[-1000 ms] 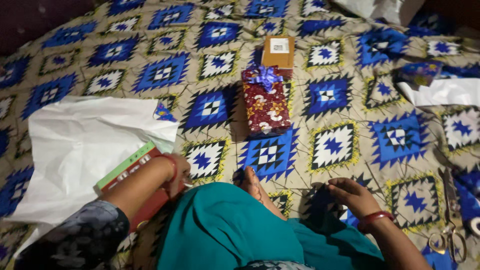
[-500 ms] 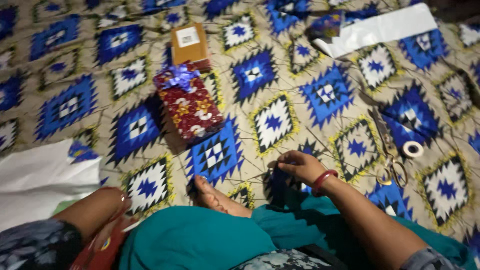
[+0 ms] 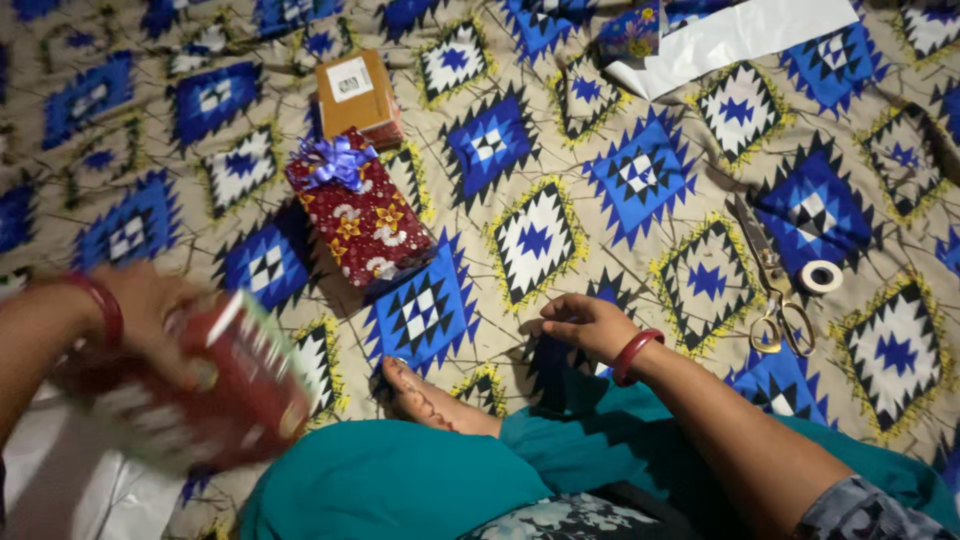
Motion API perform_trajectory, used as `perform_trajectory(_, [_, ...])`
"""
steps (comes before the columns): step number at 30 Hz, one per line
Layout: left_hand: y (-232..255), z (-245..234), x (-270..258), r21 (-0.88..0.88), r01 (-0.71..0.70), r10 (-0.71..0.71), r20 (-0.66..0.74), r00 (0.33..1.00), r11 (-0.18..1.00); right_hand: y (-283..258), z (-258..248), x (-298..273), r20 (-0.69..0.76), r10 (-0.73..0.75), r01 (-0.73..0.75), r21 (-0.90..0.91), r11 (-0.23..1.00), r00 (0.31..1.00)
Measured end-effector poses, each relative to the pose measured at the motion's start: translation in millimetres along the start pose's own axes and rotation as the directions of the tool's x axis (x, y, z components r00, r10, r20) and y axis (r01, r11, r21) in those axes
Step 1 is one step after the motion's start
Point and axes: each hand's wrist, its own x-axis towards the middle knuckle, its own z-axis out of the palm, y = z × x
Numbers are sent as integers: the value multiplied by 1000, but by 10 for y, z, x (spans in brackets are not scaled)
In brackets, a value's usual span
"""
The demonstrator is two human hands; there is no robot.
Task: The person wraps a small box with floral wrapping paper, secures it with tape, and ties a blue ribbon bow. They then place a larger box onto a sheet of wrapping paper and begin folding the paper around it.
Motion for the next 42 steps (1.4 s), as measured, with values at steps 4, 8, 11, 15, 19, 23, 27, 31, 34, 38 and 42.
perform_trajectory(4, [213,-787,-293,-212,-100,36,-288,957,972,-110,17,-66,71,-263,253,120,960,962])
perform_trajectory(8, [716,-1056,-280,-320,-355,122,-567,815,878,-204,-64,-180,91,-488,458,233,858,868])
perform_trajectory(11, [1443,-1050,205,-355,-539,249,-608,754,764,-189,-362,-169,0,-750,749,-56,661,662])
perform_trajectory(15, [2827,-911,751,-783,-510,-32,-556,831,356,101,-1251,-187,-406,-309,467,383,797,860])
perform_trajectory(19, [3509,-556,784,-591,-668,-111,-780,616,452,554,-2278,38,-386,-127,296,418,859,914])
perform_trajectory(23, [2443,31,600,-464,-171,-234,-692,683,869,1655,-2083,68,-425,232,71,587,806,875])
perform_trajectory(27, [1013,1180,388,-560,429,-657,-304,690,709,2117,-1925,102,-430,352,24,661,750,832])
perform_trajectory(31, [622,2305,345,-597,657,-805,31,593,461,1582,-2364,51,-450,274,74,617,783,850])
perform_trajectory(34, [536,2797,374,-698,601,-921,-279,273,389,1163,-2514,-172,-467,235,111,601,791,852])
perform_trajectory(38, [286,3104,372,-711,513,-876,-406,261,482,608,-2359,-296,-449,213,114,598,793,868])
perform_trajectory(42, [11,2992,451,-548,419,-687,-514,514,724,373,-2196,-384,-421,221,94,610,787,880])
